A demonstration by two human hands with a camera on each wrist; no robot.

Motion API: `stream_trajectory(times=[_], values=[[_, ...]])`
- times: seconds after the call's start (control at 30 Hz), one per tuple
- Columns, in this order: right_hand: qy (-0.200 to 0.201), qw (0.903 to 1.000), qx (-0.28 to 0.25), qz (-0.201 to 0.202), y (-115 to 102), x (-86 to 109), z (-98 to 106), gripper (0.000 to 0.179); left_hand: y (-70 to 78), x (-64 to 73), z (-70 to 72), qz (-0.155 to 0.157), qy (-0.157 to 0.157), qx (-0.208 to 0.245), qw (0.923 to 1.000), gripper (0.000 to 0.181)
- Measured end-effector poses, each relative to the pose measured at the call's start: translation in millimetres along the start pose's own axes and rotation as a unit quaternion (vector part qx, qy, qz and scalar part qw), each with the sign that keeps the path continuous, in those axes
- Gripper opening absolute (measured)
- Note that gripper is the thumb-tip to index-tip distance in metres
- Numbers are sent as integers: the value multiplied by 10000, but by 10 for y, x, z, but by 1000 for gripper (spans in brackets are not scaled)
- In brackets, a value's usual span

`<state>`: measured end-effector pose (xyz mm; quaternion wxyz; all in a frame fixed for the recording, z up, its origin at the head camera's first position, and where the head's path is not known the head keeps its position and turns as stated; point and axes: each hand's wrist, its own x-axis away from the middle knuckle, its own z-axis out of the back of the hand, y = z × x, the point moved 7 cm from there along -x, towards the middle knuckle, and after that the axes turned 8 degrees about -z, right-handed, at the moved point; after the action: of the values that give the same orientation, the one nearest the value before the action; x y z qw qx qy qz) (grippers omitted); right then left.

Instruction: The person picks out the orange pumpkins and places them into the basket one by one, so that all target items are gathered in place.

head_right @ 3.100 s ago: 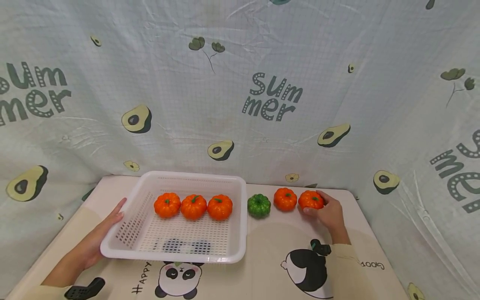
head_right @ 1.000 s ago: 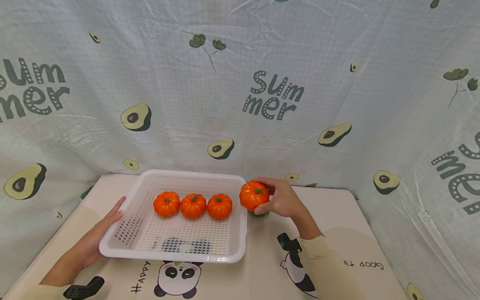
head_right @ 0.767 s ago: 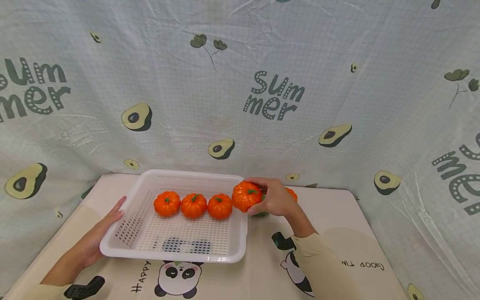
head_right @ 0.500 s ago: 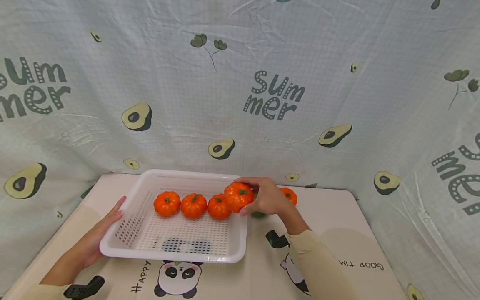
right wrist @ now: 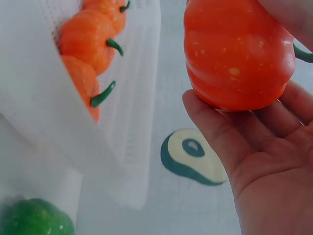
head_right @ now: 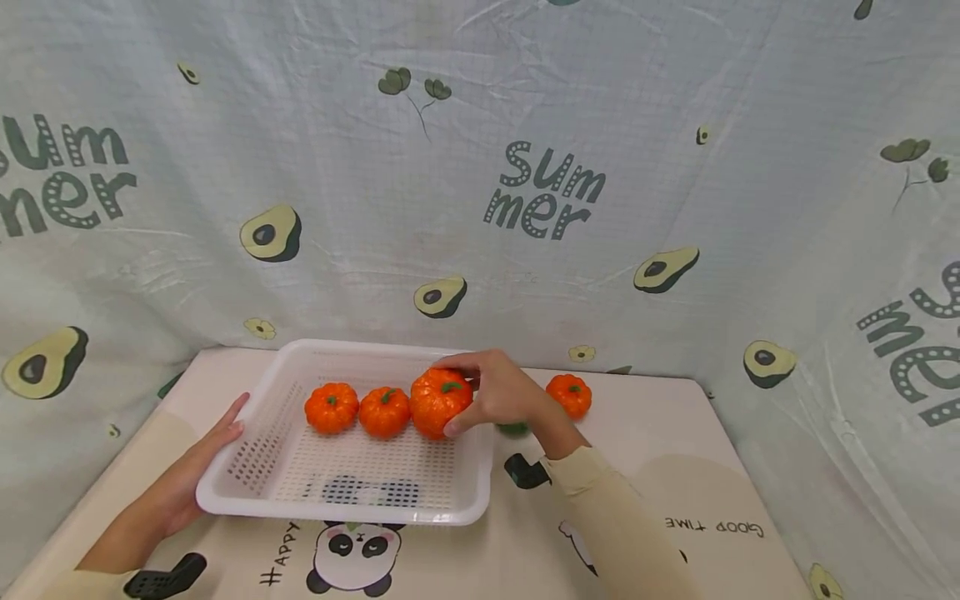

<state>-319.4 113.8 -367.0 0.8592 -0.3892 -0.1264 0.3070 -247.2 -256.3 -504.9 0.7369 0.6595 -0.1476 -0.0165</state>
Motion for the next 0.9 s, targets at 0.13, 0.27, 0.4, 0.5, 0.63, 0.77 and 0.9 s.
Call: stream_trajectory(times=[0.13, 0.27, 0.4, 0.5, 0.63, 0.77, 0.9], values=[[-234, 9996, 154, 61, -100, -59, -98, 73, -11, 8, 21, -8, -10, 31, 10000, 67], [-447, 9988, 144, 151, -168, -124, -166, 71, -16, 6, 13, 18, 11, 65, 10000, 67], [-588, 9980, 101, 195, -246, -191, -230, 71, -11, 20, 5, 39, 26, 81, 10000, 67], [-667, 9976, 40, 154, -300, -243, -281, 72, -4, 31, 8, 35, 33, 38, 10000, 67], [-782, 9967, -95, 198, -351, -336, -375, 72, -5, 48, 13, 33, 19, -4, 10000, 67], [-834, 9958, -49, 361, -394, -433, -467, 72, 1, 50, 11, -15, 19, 1, 10000, 67], [-831, 9955, 73, 452, -425, -513, -529, 71, 22, 36, 3, -86, 36, -4, 10000, 67]])
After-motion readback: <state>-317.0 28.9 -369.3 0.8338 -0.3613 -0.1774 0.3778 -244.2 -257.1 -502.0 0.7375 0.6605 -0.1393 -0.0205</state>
